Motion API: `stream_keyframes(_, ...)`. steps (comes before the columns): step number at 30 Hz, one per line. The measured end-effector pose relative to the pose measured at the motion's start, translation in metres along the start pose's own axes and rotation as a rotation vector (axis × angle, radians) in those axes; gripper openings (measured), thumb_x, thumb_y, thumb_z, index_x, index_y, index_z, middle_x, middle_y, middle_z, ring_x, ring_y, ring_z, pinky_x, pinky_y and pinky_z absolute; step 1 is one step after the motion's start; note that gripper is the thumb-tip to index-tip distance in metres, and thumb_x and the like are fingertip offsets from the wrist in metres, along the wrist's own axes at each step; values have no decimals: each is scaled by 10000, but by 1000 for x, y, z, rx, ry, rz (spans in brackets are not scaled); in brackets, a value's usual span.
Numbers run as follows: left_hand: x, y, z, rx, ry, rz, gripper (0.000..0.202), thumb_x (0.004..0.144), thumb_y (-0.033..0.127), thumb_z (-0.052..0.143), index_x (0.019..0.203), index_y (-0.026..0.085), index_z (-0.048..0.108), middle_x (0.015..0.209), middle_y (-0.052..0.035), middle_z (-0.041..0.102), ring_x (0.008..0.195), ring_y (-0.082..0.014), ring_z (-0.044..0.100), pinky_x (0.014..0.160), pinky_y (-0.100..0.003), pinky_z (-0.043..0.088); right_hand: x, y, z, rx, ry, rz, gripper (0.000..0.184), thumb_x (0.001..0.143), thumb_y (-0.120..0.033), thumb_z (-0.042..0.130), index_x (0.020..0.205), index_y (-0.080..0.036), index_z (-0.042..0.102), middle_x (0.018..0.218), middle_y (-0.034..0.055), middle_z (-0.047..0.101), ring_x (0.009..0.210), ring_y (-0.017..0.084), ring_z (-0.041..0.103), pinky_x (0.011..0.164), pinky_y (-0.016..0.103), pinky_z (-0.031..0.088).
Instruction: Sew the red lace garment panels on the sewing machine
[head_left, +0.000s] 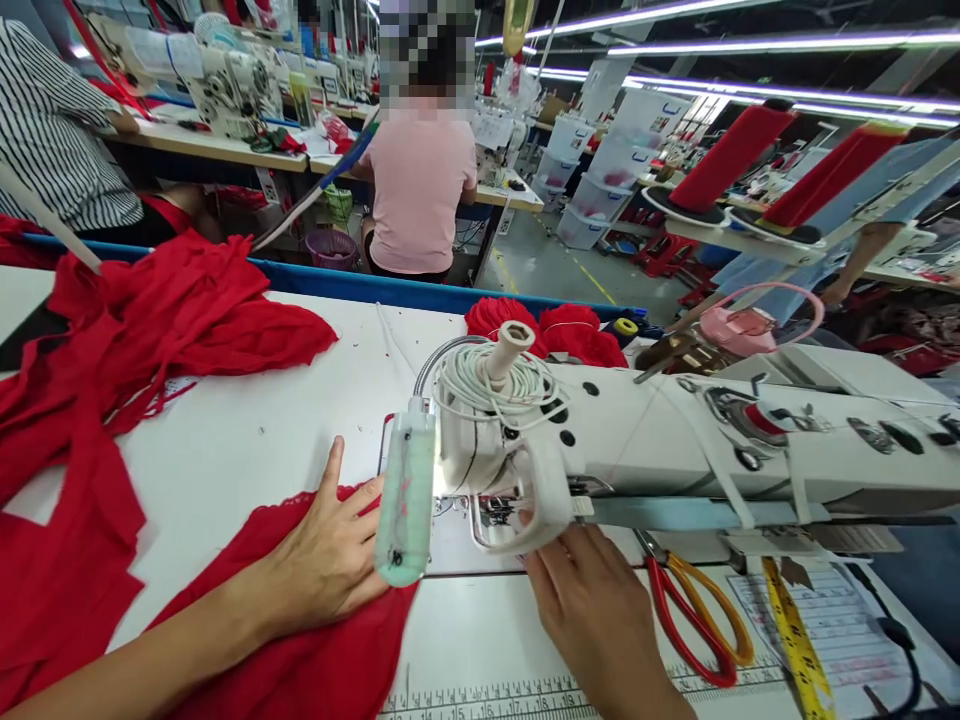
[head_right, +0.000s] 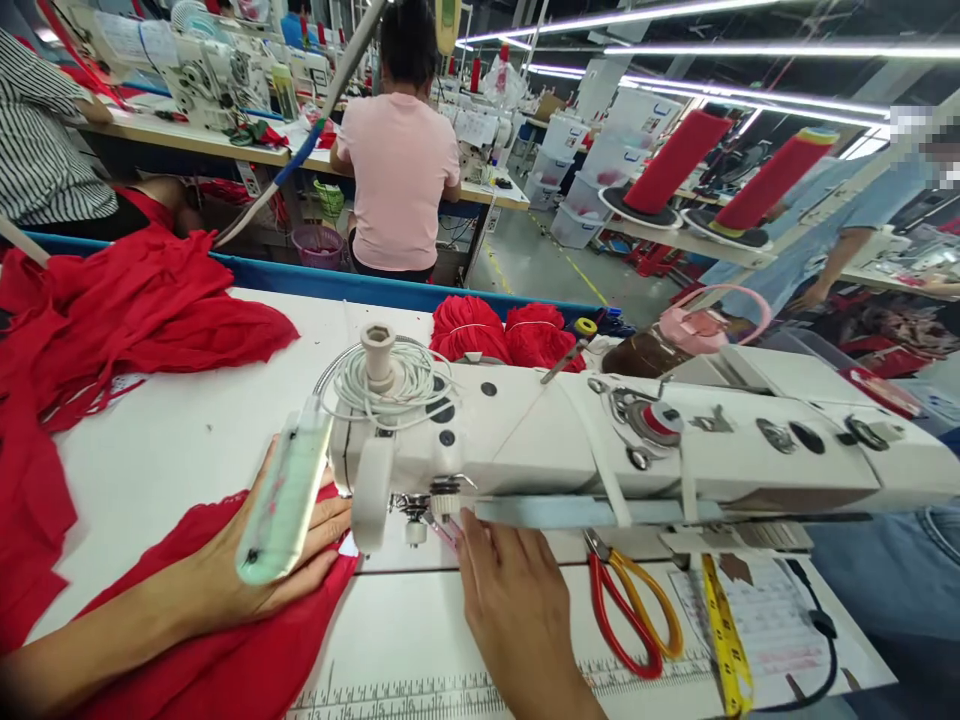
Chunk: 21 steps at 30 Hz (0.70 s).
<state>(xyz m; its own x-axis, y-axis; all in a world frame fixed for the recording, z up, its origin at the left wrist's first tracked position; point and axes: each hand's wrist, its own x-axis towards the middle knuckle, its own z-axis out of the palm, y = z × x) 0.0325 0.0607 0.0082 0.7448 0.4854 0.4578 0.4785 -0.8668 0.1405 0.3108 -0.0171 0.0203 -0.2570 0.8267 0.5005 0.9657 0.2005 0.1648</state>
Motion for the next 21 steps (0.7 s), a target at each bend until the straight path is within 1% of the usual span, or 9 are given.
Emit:
stream_keyframes(3, 1, 0, -2, 10, 2, 23, 226, 927, 154, 510, 871, 246, 708, 999, -34, 753, 1191, -272, 608, 1197, -702, 76, -3, 13, 0, -66, 1, 49, 299, 999, -182, 434, 800, -204, 656, 669, 53, 614, 664, 214, 539, 699, 347, 359)
stream_keyframes(5, 1, 0, -2, 16, 16, 29, 240, 934, 156, 495, 892, 250, 713, 980, -33, 752, 1157, -270, 622, 1190, -711, 75, -6, 29, 1, -164, -48, 68, 335, 962, -134, 453, 674, -211, 606, 584, 44, 574, 579, 202, 500, 657, 354, 317)
stream_keyframes(7, 1, -1, 0, 20, 43, 38, 251, 936, 158, 485, 890, 250, 715, 960, -30, 750, 1125, -266, 633, 1188, -712, 79, -8, 41, 3, -213, -130, 57, 334, 915, -69, 461, 640, -210, 587, 531, 27, 544, 511, 180, 458, 627, 350, 279)
stream_keyframes(11, 2, -3, 6, 0, 148, 78, 234, 952, 203, 490, 891, 232, 714, 942, -35, 755, 1044, -250, 655, 1188, -713, 43, -8, 45, 13, -224, -280, 133, 315, 891, -85, 519, 603, -206, 557, 504, 1, 539, 477, 153, 448, 615, 320, 273)
stream_keyframes(14, 1, -2, 7, -9, 155, 46, 187, 959, 247, 529, 940, 226, 714, 972, -34, 764, 1054, -245, 656, 1199, -696, 50, -12, 46, 18, -244, -303, 167, 330, 868, -45, 499, 578, -198, 533, 498, 3, 522, 479, 157, 457, 627, 317, 313)
stream_keyframes(16, 0, -1, 7, -17, 114, 26, 165, 958, 243, 546, 952, 228, 710, 1003, -24, 767, 1127, -244, 640, 1207, -682, 15, -17, 49, 16, -240, -257, 105, 278, 832, -5, 476, 656, -188, 588, 521, 11, 513, 511, 177, 476, 641, 324, 352)
stream_keyframes(18, -2, -2, 7, -26, 79, 21, 146, 950, 233, 561, 954, 230, 707, 1030, -14, 765, 1209, -251, 608, 1208, -676, -25, -23, 48, 11, -191, -168, 37, 256, 828, -21, 467, 872, -176, 666, 632, 45, 563, 605, 208, 526, 657, 329, 400)
stream_keyframes(20, -3, -3, 8, -34, 61, 15, 127, 942, 236, 578, 945, 227, 704, 1050, -10, 762, 1259, -262, 579, 1209, -673, -39, -24, 36, 5, -68, -99, -21, 359, 855, -56, 453, 1127, -184, 649, 830, 90, 619, 701, 215, 560, 638, 306, 430)
stream_keyframes(21, -4, -3, 9, -37, 58, 11, 117, 938, 241, 586, 936, 226, 702, 1055, -9, 762, 1267, -265, 573, 1209, -672, -43, -23, 26, 3, 12, -88, -56, 406, 868, -56, 434, 1199, -194, 624, 916, 99, 623, 715, 199, 564, 611, 281, 429)
